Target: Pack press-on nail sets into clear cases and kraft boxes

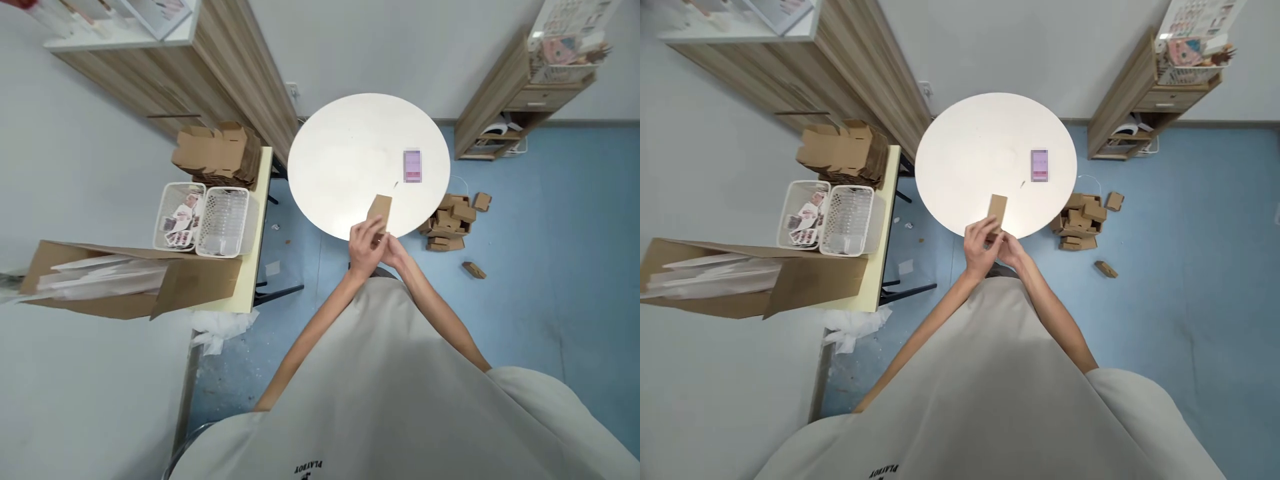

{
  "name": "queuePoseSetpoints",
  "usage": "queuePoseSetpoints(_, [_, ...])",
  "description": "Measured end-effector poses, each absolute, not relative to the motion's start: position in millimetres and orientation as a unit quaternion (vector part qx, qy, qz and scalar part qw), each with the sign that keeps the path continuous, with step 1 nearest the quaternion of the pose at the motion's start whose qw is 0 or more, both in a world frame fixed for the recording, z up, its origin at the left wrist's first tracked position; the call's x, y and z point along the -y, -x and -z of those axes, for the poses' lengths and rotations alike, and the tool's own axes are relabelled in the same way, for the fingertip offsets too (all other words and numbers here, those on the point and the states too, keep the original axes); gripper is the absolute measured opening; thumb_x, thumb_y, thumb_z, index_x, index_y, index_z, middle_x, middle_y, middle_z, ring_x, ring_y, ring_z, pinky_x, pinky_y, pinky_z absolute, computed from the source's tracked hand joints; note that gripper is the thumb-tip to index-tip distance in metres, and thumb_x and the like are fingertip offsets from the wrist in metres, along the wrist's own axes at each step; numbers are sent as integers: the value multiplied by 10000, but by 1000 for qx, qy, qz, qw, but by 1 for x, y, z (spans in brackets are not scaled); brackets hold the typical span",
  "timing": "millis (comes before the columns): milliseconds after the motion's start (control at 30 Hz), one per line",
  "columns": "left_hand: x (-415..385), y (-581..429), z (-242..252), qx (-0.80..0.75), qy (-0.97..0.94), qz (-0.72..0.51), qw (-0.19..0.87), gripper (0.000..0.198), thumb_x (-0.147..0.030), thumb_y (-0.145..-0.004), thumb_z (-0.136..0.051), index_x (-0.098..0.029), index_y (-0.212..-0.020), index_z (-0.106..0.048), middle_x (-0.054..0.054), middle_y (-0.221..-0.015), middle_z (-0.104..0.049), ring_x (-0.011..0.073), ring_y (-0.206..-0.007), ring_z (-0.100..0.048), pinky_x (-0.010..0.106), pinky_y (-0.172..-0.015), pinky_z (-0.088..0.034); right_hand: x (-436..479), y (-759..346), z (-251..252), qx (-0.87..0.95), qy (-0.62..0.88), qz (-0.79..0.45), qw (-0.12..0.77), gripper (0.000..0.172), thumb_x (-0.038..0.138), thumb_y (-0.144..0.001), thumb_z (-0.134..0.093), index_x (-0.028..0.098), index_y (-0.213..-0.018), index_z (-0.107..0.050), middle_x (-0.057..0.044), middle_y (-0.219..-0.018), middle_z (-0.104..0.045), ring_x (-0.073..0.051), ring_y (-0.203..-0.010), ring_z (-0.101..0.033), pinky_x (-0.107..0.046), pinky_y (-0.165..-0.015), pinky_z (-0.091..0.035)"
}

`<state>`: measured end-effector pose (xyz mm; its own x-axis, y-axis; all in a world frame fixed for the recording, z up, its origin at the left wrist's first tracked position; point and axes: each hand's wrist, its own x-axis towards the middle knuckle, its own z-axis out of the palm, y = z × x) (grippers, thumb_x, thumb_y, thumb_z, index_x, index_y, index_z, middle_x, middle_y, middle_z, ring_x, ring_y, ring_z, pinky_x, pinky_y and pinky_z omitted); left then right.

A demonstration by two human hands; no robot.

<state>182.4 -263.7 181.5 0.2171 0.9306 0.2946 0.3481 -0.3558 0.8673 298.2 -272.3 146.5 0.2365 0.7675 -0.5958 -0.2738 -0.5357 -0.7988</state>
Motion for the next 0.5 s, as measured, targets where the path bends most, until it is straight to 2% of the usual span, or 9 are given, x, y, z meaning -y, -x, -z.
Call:
queuePoseSetpoints(67, [263,-190,-185,-485,-609,-480,405,299,-465,-1047,-755,-263,-1261,-810,120,-1495,-749,300,-1452,-648,494,-1274,-502,290,-329,-143,112,612,-627,469,195,378,-1049,-634,221,-973,-721,-98,-989,-845,-227,-1001,-827,-324,-883,-699])
queuePoseSetpoints(133, [256,-196,-183,-515,-491,-513,480,335,-466,-1032,-768,-247,-1284,-793,123,-1521,-726,290,-1473,-641,439,-1249,-521,308,-348,-145,53,583,-626,515,140,363,-995,-728,224,-1014,-742,-80,-1025,-846,-202,-962,-829,-274,-840,-680])
queuePoseSetpoints(200, [247,-202,-176,-540,-374,-519,547,348,-428,-1013,-773,-230,-1300,-780,125,-1505,-731,278,-1432,-670,396,-1190,-559,322,-357,-151,76,609,-560,556,216,387,-966,-786,228,-1113,-779,-72,-1119,-845,-195,-944,-823,-278,-841,-662])
queuePoseSetpoints(267, [240,-208,-166,-554,-293,-501,596,315,-331,-989,-753,-218,-1283,-777,122,-1492,-738,265,-1411,-684,378,-1158,-575,329,-361,-159,183,678,-438,562,355,466,-978,-784,228,-1241,-802,-88,-1252,-824,-202,-927,-805,-323,-878,-654])
queuePoseSetpoints(367, [235,-226,-152,-567,-233,-452,648,296,-203,-930,-699,-220,-1213,-785,98,-1408,-776,239,-1379,-706,366,-1144,-573,332,-369,-171,360,756,-240,491,489,554,-1041,-709,221,-1391,-789,-140,-1407,-752,-219,-909,-776,-376,-896,-642])
queuePoseSetpoints(500, [235,-275,-136,-573,-197,-366,707,170,-214,-921,-677,-208,-1053,-785,68,-1116,-816,208,-1172,-762,335,-1065,-575,328,-401,-178,504,779,-121,352,421,504,-1133,-623,231,-1405,-794,-157,-1355,-737,-241,-962,-783,-343,-833,-606])
